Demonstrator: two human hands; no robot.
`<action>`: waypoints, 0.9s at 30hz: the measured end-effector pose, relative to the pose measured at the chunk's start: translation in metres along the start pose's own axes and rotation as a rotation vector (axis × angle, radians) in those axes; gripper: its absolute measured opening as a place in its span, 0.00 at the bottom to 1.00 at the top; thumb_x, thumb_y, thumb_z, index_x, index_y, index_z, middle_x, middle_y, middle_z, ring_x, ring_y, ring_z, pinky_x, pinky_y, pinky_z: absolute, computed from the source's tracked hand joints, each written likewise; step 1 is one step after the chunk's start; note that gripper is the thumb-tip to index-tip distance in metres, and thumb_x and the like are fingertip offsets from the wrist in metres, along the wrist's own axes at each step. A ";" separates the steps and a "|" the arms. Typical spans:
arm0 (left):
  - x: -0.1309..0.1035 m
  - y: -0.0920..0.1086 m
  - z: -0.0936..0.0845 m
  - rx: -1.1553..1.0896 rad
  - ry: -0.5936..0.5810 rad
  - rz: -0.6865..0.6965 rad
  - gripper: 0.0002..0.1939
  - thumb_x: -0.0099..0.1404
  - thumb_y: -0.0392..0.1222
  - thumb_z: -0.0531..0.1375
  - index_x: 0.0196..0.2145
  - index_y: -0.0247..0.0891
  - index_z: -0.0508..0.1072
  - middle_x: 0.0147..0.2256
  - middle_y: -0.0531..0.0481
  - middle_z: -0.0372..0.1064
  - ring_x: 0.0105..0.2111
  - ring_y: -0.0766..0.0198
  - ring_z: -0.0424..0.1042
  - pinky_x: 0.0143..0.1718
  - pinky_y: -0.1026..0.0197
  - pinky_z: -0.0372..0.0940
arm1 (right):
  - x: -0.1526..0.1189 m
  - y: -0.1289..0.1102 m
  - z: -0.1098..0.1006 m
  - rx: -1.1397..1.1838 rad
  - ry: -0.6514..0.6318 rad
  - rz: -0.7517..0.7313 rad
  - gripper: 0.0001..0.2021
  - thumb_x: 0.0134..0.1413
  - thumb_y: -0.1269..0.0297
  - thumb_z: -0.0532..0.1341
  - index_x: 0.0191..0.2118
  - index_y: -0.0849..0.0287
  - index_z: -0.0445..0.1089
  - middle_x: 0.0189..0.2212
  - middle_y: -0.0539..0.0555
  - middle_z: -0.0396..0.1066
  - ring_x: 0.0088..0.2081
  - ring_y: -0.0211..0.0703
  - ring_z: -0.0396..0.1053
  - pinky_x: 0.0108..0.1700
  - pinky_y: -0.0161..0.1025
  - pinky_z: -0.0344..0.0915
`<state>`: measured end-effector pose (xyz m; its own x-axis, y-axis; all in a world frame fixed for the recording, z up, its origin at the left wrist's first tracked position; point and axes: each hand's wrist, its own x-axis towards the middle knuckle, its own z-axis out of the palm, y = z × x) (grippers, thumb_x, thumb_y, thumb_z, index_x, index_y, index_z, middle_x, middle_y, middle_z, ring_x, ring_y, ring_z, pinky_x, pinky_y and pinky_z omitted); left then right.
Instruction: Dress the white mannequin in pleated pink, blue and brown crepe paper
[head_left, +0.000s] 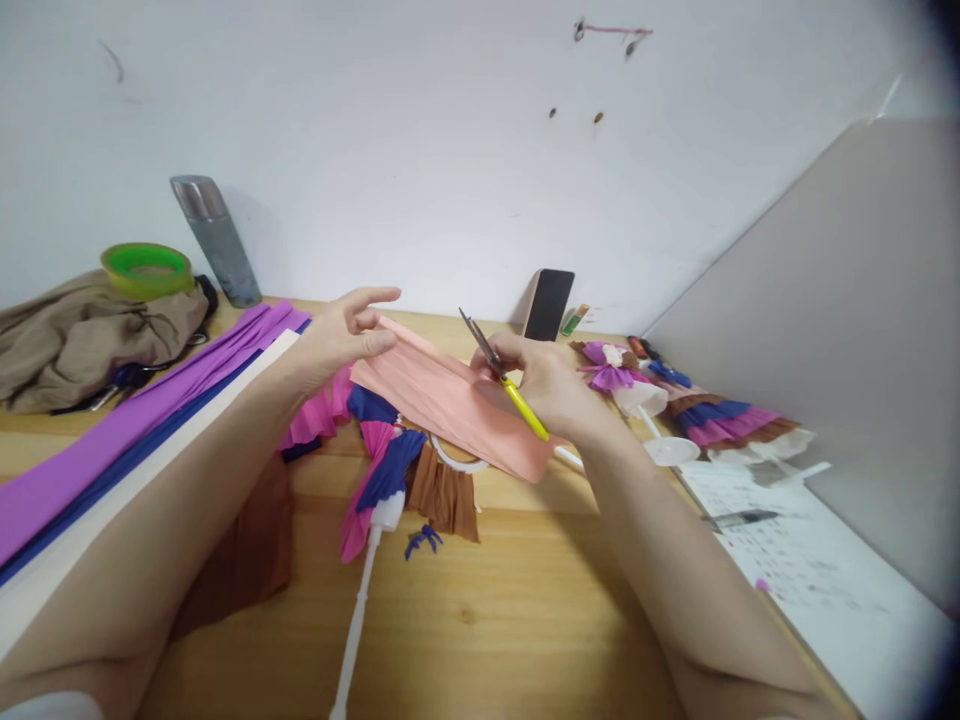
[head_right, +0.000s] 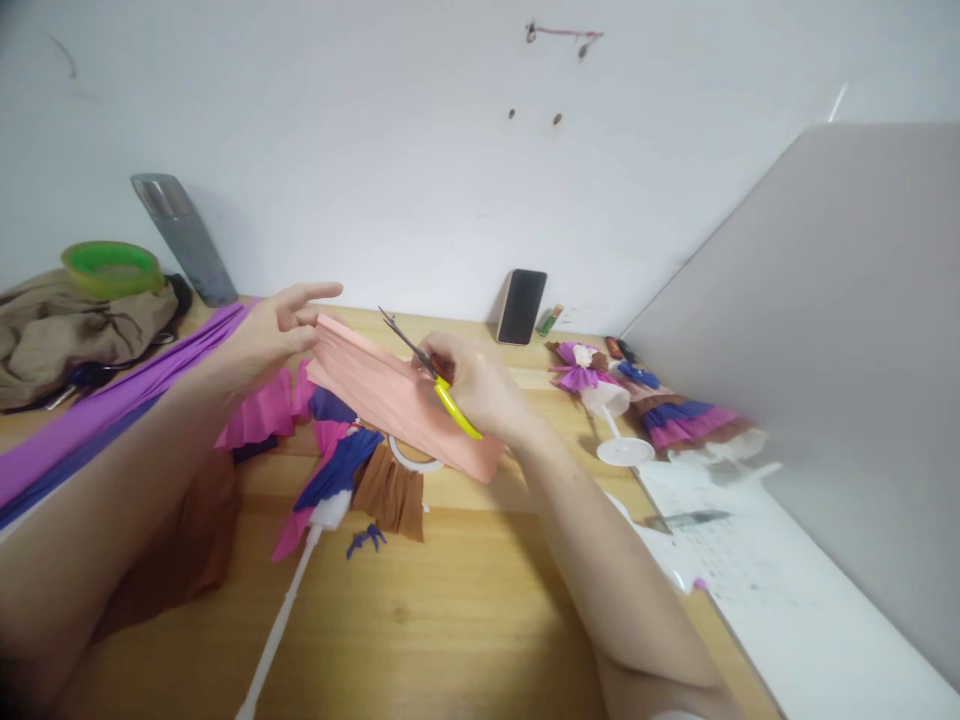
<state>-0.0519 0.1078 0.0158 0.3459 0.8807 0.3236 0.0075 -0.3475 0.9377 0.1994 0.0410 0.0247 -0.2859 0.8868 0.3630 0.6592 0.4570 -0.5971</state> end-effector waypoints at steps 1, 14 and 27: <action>0.000 -0.002 0.000 0.016 -0.025 -0.001 0.35 0.50 0.46 0.70 0.55 0.36 0.70 0.31 0.50 0.73 0.31 0.62 0.71 0.34 0.62 0.64 | 0.000 0.000 0.000 -0.011 -0.011 -0.002 0.03 0.45 0.72 0.57 0.29 0.60 0.66 0.24 0.49 0.65 0.27 0.37 0.61 0.31 0.36 0.57; -0.005 -0.003 0.013 -0.066 0.006 -0.145 0.11 0.48 0.46 0.72 0.25 0.37 0.79 0.24 0.50 0.76 0.23 0.67 0.71 0.27 0.66 0.65 | 0.000 -0.001 -0.001 -0.005 -0.041 -0.022 0.03 0.46 0.72 0.57 0.30 0.59 0.67 0.24 0.49 0.66 0.27 0.37 0.61 0.31 0.36 0.57; -0.006 0.015 0.007 0.583 0.108 0.267 0.08 0.57 0.44 0.63 0.25 0.39 0.80 0.31 0.49 0.76 0.35 0.59 0.72 0.40 0.61 0.63 | 0.000 0.002 -0.003 -0.033 0.031 0.003 0.04 0.44 0.72 0.58 0.30 0.60 0.67 0.24 0.48 0.65 0.27 0.38 0.61 0.32 0.36 0.56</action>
<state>-0.0475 0.0954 0.0272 0.3106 0.7568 0.5752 0.4527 -0.6499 0.6105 0.2026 0.0419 0.0257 -0.2625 0.8856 0.3831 0.6830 0.4510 -0.5746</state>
